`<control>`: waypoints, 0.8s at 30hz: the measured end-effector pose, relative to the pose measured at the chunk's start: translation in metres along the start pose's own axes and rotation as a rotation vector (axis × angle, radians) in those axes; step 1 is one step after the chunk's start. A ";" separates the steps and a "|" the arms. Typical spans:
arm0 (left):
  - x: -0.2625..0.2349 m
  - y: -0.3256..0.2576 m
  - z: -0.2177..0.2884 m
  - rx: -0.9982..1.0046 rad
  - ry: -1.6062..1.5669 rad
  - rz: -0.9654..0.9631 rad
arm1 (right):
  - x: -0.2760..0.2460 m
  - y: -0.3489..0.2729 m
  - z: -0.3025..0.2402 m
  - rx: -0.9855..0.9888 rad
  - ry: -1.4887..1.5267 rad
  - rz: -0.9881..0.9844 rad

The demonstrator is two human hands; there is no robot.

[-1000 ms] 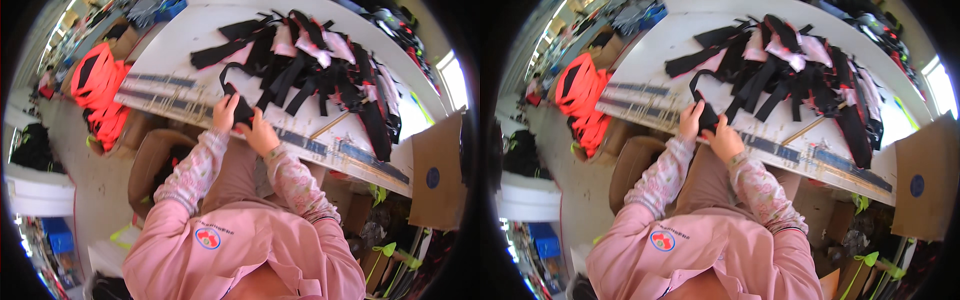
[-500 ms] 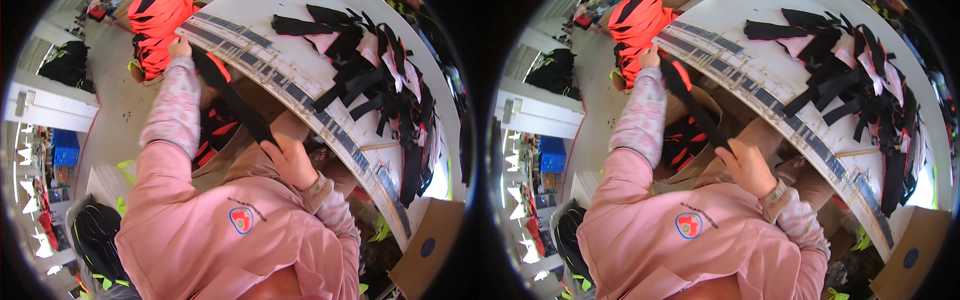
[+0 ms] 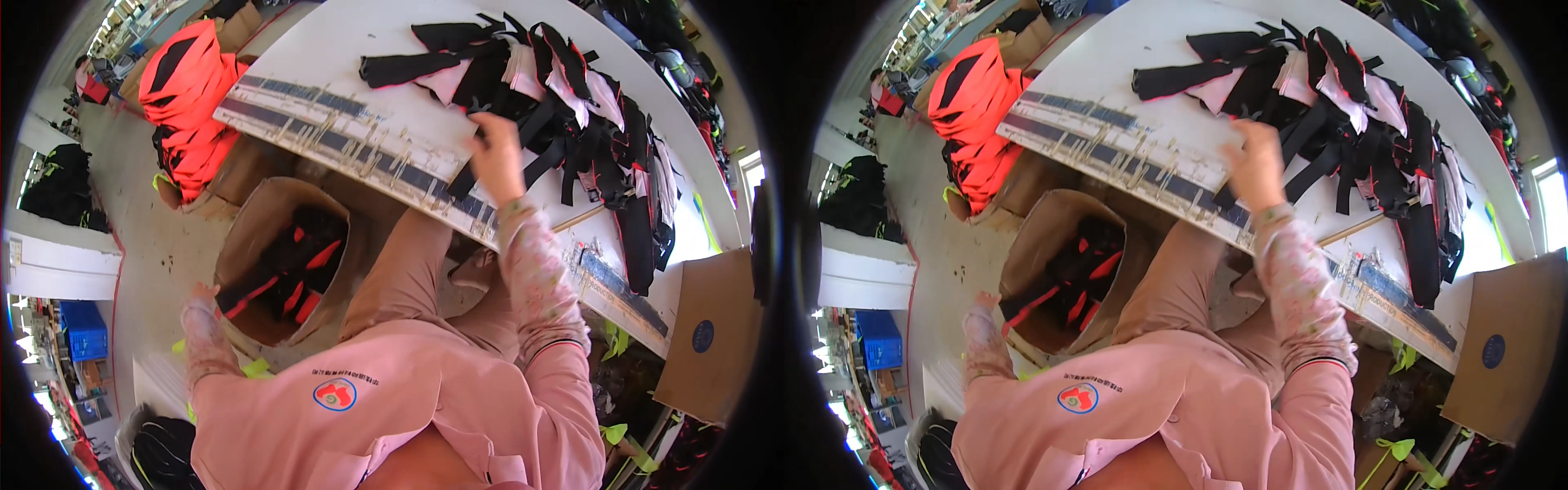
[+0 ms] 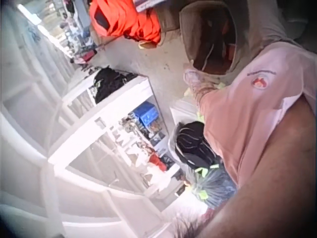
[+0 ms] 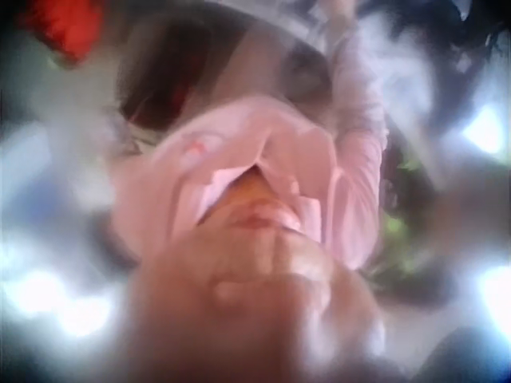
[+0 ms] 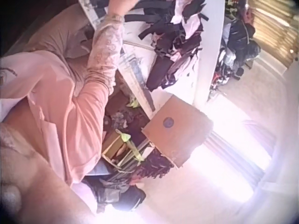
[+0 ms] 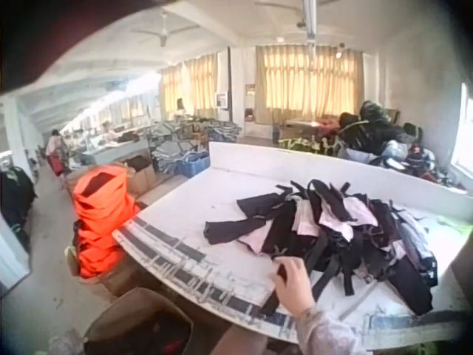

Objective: Assembling, folding, and organizing fabric straps and textile components in a factory setting.

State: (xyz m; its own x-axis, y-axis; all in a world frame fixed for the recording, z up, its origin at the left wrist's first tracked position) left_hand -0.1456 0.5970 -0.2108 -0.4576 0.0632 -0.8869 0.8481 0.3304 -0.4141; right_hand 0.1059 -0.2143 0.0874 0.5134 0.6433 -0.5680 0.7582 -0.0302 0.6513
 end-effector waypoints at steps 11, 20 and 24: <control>-0.296 -0.010 0.402 0.637 -1.106 0.163 | -0.031 0.101 0.169 0.236 -0.835 -0.065; -0.353 -0.073 0.604 1.087 -1.187 0.009 | -0.063 0.117 0.177 0.101 -0.819 0.044; -0.345 -0.075 0.642 1.128 -1.580 -0.214 | -0.106 0.089 0.081 0.062 -0.526 0.139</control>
State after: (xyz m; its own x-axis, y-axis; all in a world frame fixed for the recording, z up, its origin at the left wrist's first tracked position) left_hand 0.1200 -0.0542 -0.0056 -0.4922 -0.8651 0.0963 0.8682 -0.4798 0.1266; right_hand 0.1517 -0.3473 0.1642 0.7299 0.1614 -0.6642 0.6832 -0.1423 0.7162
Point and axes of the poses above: each hand's wrist, its own y-axis towards the middle knuckle, its own x-axis out of the palm, z = x × y, the point moved 10 cm from there along y, towards the middle knuckle, and after that the axes turned 14 degrees about -y, right-handed, at the moved point
